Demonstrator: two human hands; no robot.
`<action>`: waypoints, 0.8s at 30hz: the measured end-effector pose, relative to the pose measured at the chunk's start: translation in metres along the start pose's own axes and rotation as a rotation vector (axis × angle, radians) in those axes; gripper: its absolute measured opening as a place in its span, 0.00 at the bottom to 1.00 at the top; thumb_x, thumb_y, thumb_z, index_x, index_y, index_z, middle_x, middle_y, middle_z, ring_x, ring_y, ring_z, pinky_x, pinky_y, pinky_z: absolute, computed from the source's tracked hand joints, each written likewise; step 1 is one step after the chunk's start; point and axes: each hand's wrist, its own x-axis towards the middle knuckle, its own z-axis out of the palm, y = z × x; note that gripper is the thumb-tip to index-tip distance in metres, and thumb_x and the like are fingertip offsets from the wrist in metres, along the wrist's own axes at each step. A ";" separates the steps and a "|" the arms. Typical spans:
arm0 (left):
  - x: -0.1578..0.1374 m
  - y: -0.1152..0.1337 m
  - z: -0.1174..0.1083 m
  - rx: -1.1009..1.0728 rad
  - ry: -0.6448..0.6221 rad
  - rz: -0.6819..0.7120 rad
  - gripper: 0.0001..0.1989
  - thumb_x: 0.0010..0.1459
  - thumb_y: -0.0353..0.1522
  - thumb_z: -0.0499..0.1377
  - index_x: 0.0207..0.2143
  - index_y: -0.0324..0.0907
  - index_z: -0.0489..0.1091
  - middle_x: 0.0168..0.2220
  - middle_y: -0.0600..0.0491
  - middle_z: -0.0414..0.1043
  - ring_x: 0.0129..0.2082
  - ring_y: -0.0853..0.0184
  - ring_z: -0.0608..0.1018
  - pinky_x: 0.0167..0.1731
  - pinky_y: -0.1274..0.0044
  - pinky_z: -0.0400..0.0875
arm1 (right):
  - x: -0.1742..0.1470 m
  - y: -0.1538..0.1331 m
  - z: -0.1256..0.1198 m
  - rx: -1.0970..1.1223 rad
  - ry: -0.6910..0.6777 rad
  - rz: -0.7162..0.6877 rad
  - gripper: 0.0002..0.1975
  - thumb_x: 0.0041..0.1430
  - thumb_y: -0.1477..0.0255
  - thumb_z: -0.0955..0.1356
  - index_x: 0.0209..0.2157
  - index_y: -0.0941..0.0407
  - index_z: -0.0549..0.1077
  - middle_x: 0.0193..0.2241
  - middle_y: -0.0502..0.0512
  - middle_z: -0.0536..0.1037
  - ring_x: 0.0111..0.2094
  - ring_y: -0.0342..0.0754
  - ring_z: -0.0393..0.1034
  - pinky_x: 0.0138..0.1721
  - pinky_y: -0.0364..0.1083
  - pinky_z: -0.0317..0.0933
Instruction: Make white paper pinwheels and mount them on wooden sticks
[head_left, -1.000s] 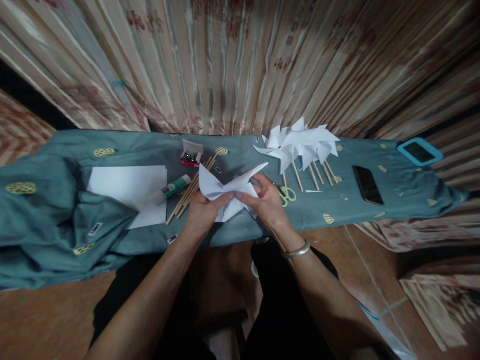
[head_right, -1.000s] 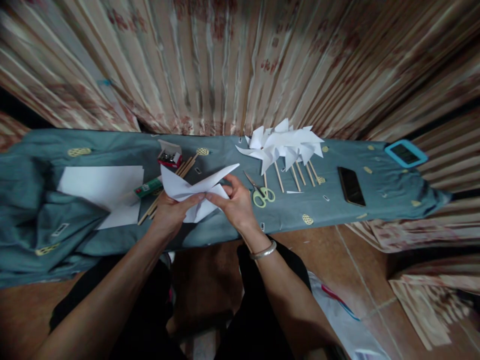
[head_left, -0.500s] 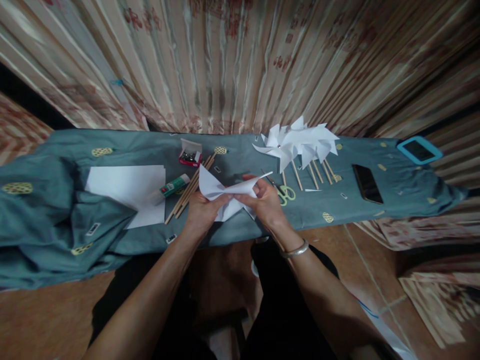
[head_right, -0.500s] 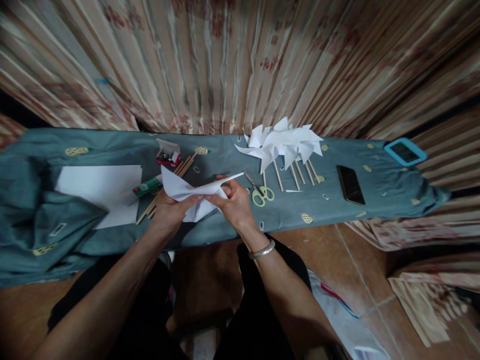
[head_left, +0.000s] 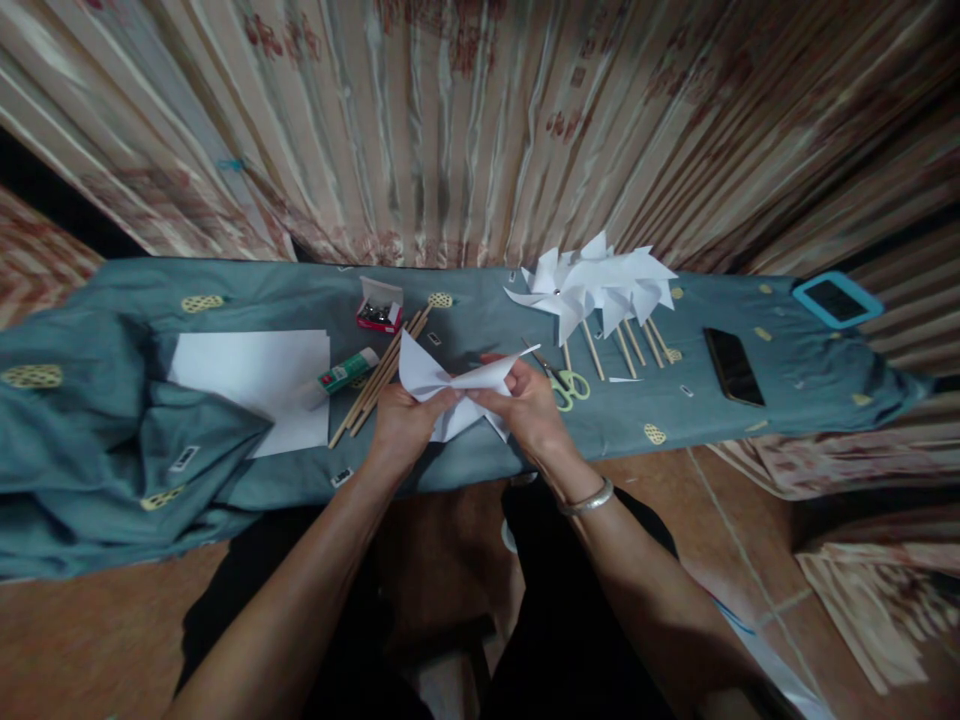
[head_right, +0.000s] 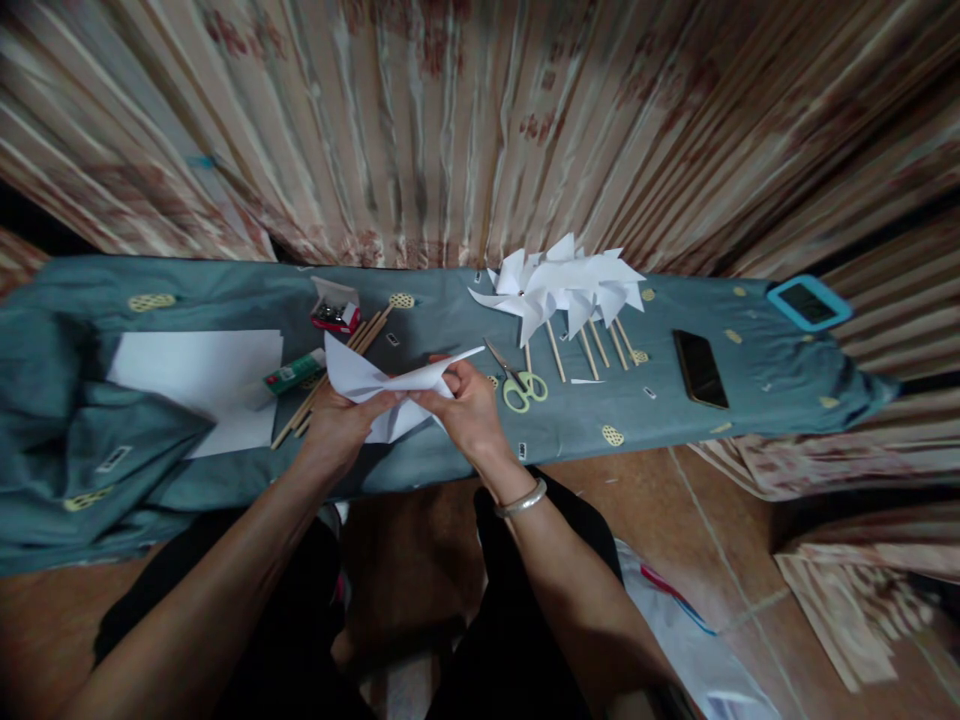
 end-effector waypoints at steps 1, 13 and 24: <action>0.000 0.000 0.000 0.007 0.002 0.001 0.10 0.38 0.35 0.69 0.25 0.41 0.77 0.26 0.53 0.79 0.28 0.62 0.78 0.30 0.74 0.73 | 0.000 0.001 0.000 0.001 -0.001 0.000 0.29 0.30 0.66 0.79 0.37 0.53 0.70 0.27 0.45 0.80 0.26 0.46 0.73 0.32 0.47 0.69; -0.001 0.000 -0.001 0.018 0.004 -0.009 0.11 0.36 0.35 0.70 0.26 0.41 0.78 0.26 0.53 0.79 0.27 0.62 0.78 0.29 0.74 0.72 | 0.000 0.005 0.000 0.019 0.003 0.009 0.27 0.30 0.66 0.79 0.37 0.54 0.71 0.28 0.47 0.80 0.29 0.48 0.74 0.36 0.48 0.68; 0.000 0.001 -0.001 0.040 -0.002 0.013 0.11 0.36 0.34 0.69 0.26 0.40 0.77 0.25 0.53 0.78 0.27 0.63 0.77 0.30 0.74 0.72 | 0.001 0.006 0.000 0.009 0.018 0.020 0.26 0.28 0.67 0.79 0.34 0.54 0.71 0.28 0.46 0.80 0.29 0.48 0.74 0.36 0.48 0.69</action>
